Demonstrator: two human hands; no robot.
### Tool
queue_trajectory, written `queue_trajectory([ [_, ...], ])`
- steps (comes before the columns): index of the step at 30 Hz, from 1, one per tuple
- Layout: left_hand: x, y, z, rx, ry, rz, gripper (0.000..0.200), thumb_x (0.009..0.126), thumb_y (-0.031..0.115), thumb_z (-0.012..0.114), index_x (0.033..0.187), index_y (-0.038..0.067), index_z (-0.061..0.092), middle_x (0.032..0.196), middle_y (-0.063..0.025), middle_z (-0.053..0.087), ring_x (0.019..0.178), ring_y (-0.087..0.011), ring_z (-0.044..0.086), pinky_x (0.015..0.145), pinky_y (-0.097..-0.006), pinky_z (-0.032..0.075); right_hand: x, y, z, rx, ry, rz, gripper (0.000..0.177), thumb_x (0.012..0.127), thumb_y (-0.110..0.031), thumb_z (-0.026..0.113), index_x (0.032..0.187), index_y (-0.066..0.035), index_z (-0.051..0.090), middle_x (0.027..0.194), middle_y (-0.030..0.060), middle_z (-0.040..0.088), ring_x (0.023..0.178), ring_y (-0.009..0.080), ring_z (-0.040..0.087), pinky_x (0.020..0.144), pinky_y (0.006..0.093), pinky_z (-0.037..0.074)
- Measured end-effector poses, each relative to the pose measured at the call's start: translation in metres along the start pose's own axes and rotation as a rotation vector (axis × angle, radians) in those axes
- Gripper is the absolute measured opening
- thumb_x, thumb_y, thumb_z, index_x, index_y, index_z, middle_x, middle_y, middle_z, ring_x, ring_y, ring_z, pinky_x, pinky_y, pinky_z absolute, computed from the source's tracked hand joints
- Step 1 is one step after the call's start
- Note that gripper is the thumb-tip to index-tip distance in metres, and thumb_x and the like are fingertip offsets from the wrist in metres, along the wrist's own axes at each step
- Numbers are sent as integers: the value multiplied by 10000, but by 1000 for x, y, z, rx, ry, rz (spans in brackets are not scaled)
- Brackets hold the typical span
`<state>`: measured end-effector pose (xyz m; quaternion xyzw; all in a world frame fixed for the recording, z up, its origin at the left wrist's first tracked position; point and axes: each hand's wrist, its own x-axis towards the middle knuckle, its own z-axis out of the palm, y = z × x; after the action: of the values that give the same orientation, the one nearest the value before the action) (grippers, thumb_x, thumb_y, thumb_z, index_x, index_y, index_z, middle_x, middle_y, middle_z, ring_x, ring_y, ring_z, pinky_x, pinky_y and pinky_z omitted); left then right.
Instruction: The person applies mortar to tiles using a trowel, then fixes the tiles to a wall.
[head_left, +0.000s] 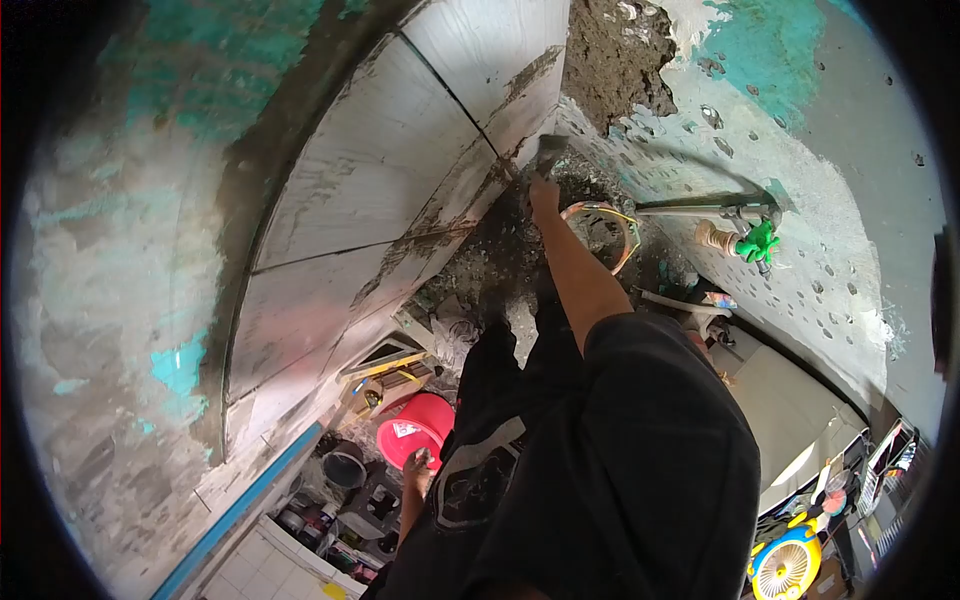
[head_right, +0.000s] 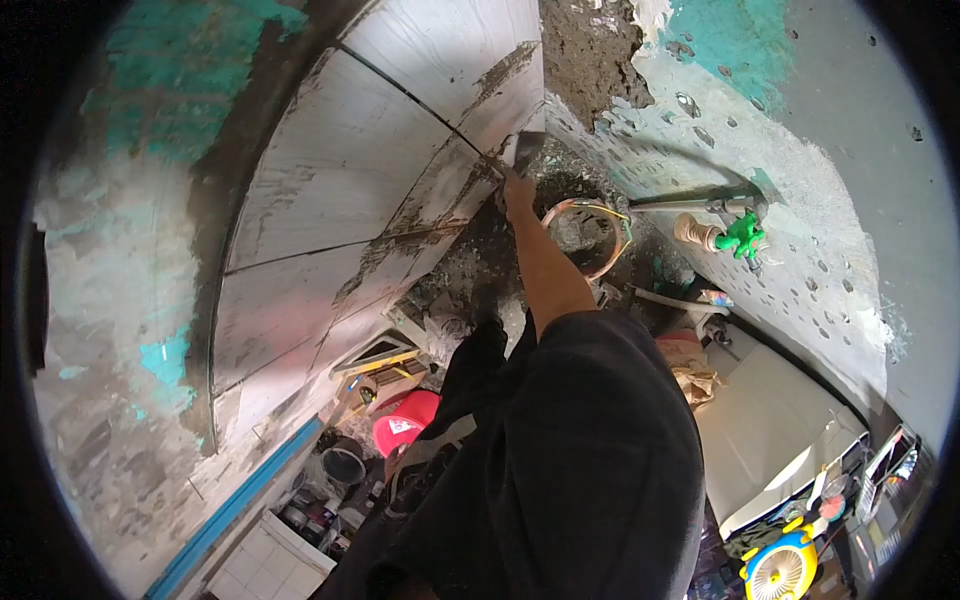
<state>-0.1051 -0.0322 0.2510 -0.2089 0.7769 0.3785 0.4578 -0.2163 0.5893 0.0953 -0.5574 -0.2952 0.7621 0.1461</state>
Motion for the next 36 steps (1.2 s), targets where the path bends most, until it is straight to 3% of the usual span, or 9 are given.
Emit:
queue_trajectory([
  [5, -4, 8, 4, 102, -7, -69, 447, 802, 334, 585, 1101, 15, 489, 932, -110, 568, 774, -179, 566, 539, -274, 447, 23, 68, -3, 130, -100, 94, 286, 826, -255, 451, 977, -18, 507, 601, 69, 446, 492, 175, 439, 484, 368, 380],
  [7, -20, 52, 25, 441, 17, -133, 408, 808, 302, 584, 1085, 14, 500, 932, -98, 563, 794, -169, 565, 539, -268, 438, 34, 90, 8, 79, -69, 44, 331, 823, -243, 432, 1056, -13, 485, 611, 61, 443, 473, 173, 427, 458, 353, 369],
  [11, 3, 14, 1, 240, -18, -295, 385, 829, 205, 549, 1149, 14, 451, 1056, -85, 537, 894, -187, 568, 556, -267, 444, 87, 168, 30, -92, 27, -185, 495, 801, -213, 431, 1235, 9, 351, 687, 72, 488, 497, 196, 460, 466, 352, 384],
  [15, 19, -11, -18, 299, -76, -323, 372, 817, 136, 546, 1157, 16, 451, 1087, -101, 529, 895, -198, 581, 586, -267, 467, 116, 201, 64, -336, 274, -498, 545, 808, -227, 446, 1268, 37, 316, 904, 164, 549, 771, 296, 548, 700, 384, 435],
  [21, 26, -18, -30, 275, -82, -443, 421, 826, 243, 568, 1141, -14, 458, 1020, -114, 552, 867, -185, 583, 568, -253, 459, 79, 173, 100, -488, 68, -455, 613, 827, -286, 482, 1253, 102, 274, 1244, 307, 344, 1185, 394, 318, 986, 366, 258],
  [25, 30, -20, -41, 263, -82, -468, 408, 825, 239, 569, 1129, -15, 471, 964, -106, 568, 823, -168, 581, 548, -241, 440, 46, 172, 82, -639, -89, -411, 616, 828, -244, 492, 1277, 92, 236, 1235, 292, 369, 1136, 377, 387, 953, 377, 297],
  [29, 42, -7, -44, 339, -81, -392, 376, 825, 248, 565, 1102, 2, 500, 902, -80, 579, 719, -131, 551, 532, -236, 425, 11, 172, 39, -195, -182, -149, 593, 820, -186, 484, 1306, 38, 229, 1103, 201, 503, 858, 238, 545, 672, 321, 459],
  [32, 46, -9, -49, 323, -68, -310, 390, 820, 269, 565, 1110, 16, 497, 894, -66, 583, 724, -139, 558, 559, -244, 435, 33, 154, 7, -118, -95, 65, 485, 810, -165, 483, 1235, 33, 359, 896, 140, 578, 651, 176, 543, 495, 301, 441],
  [36, 46, -8, -43, 378, -39, -357, 390, 819, 262, 565, 1117, 20, 494, 902, -73, 585, 757, -154, 578, 562, -240, 438, 103, 134, -19, -28, -62, 95, 213, 821, -170, 461, 921, 8, 517, 702, 84, 570, 518, 165, 504, 427, 319, 410],
])
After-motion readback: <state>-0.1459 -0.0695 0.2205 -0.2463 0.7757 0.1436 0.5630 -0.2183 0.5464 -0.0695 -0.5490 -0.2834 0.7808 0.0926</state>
